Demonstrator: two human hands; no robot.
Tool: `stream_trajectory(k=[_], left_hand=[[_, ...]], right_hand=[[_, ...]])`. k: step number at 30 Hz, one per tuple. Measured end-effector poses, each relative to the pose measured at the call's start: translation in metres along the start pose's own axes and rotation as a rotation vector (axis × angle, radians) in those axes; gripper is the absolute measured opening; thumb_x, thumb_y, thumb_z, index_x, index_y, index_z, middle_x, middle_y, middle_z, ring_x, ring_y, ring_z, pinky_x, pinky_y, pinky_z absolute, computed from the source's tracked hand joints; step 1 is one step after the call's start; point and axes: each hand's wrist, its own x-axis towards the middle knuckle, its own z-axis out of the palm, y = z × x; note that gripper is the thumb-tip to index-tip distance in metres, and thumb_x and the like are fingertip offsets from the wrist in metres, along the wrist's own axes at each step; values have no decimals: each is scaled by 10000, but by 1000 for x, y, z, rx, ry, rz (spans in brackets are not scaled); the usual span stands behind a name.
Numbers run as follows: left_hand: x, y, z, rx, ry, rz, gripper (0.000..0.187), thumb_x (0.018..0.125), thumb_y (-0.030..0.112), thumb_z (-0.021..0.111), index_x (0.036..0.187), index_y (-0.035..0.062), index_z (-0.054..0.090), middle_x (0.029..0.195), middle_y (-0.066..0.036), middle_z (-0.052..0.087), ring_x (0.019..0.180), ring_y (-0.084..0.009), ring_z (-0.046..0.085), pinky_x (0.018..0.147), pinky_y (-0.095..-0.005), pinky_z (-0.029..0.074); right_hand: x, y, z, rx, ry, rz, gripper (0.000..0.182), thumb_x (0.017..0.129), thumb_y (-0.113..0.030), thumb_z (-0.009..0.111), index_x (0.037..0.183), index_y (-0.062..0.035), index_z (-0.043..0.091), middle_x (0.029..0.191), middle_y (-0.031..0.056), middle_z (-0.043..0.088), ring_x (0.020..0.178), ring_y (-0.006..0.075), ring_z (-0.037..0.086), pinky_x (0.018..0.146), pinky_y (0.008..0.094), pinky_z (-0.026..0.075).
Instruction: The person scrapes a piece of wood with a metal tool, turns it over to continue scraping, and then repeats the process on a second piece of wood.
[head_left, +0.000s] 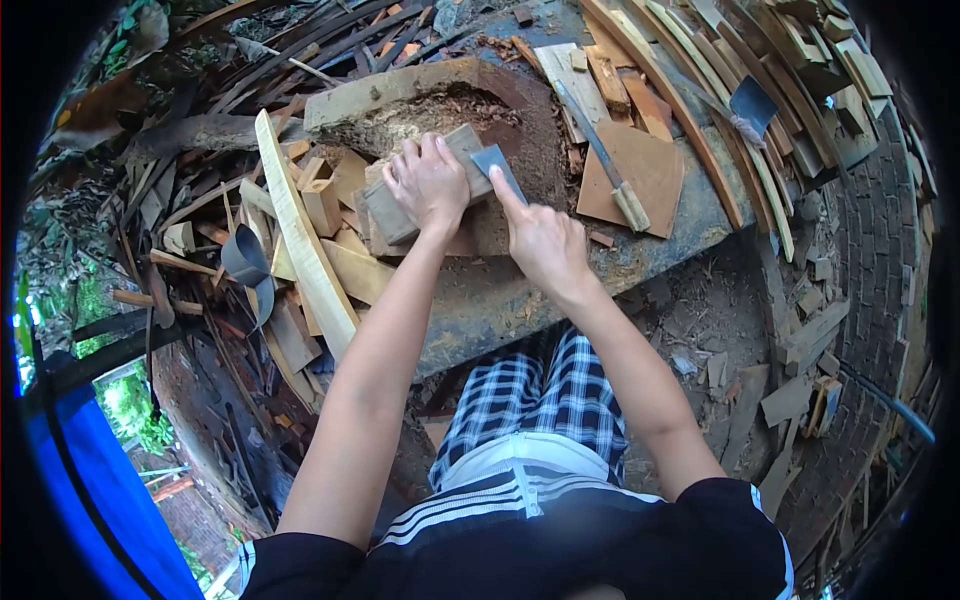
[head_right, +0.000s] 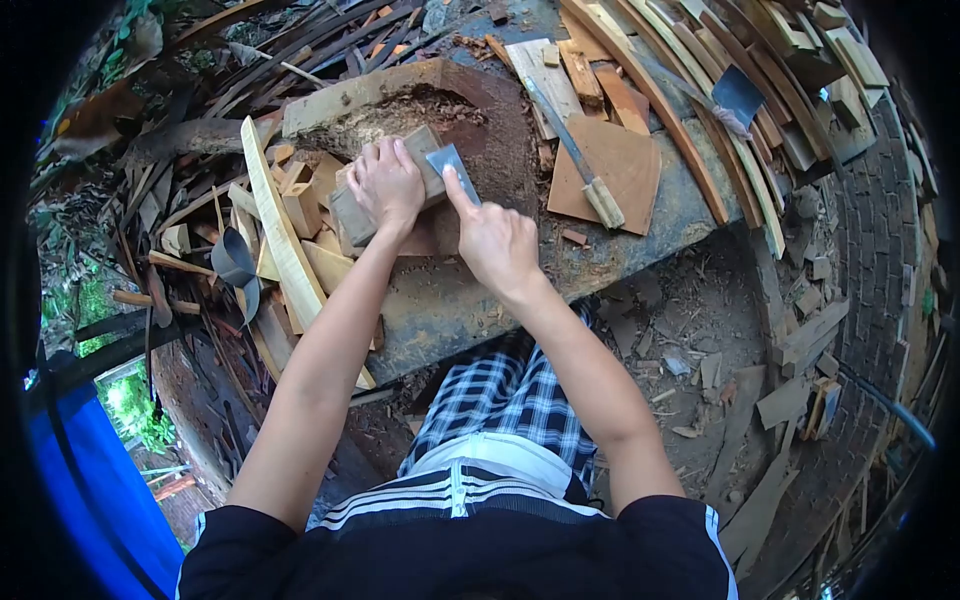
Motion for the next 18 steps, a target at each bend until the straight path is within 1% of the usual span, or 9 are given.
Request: stream_trajectory(k=[2,4,6,8,10,12,14,16,18], left_hand=[[-2,0,4,5,27,0,265,992,295,472,1024,129,676,1057,-98,618,1053,-291,577,1043,-477,341],[0,1,2,8,50,0,264,990,295,475,1027,132,679,1046,-94,617,1041,-280,580,1047,-471,339],[-2,2,-2,-2,6,-4,277,989,304,470,1040,136,683,1046,-90,613,1045,-271,575,1054,-464,330],[-2,3,-3,-4,-2,-8,274,987,302,472,1040,136,684,1044,-91,613,1045,-270,575,1052,-463,332],[1,3,-5,-3,-1,-7,272,985,300,475,1041,136,684,1043,-92,612,1045,-269,575,1050,-461,333],[0,3,-5,-15,-74,-51,306,1011,320,438,1082,140,676,1088,-101,615,1106,-293,568,1045,-482,335],[1,3,-5,-16,-83,-57,308,1013,321,435,1080,139,674,1095,-99,612,1104,-291,568,1048,-486,335],[-2,3,-5,-6,3,-6,266,984,297,481,1050,133,680,1037,-93,608,1029,-272,579,1038,-458,340],[-3,4,-4,-9,6,-13,263,983,296,484,1043,132,680,1034,-94,608,1029,-272,580,1036,-458,342]], right_hand=[[-16,0,-5,-46,0,-15,606,932,-137,534,1513,-244,398,689,195,667,599,385,670,561,514,547],[-26,-4,-15,-111,-157,38,624,917,-117,534,1512,-246,401,680,189,665,593,372,674,553,505,547],[-14,-7,-10,-106,-119,24,645,902,-95,533,1514,-250,400,670,182,664,589,363,678,549,497,549],[11,-3,2,-92,5,-21,726,827,-67,548,1515,-250,405,667,167,672,591,341,695,546,474,565],[13,-3,2,-91,19,-34,728,829,-71,551,1517,-253,399,673,176,672,578,345,692,542,481,566],[-9,-3,-6,-105,-37,-18,710,839,-71,545,1512,-246,403,670,177,674,580,350,691,540,478,568],[-15,-5,-14,-125,-122,10,702,846,-75,540,1512,-245,400,659,182,671,580,357,690,538,477,568],[-11,-4,-13,-106,-59,-15,691,849,-80,537,1507,-244,408,646,176,667,580,358,690,537,483,563],[8,-1,0,-92,-19,-31,669,855,-83,528,1497,-238,420,649,168,668,581,359,688,533,490,557]])
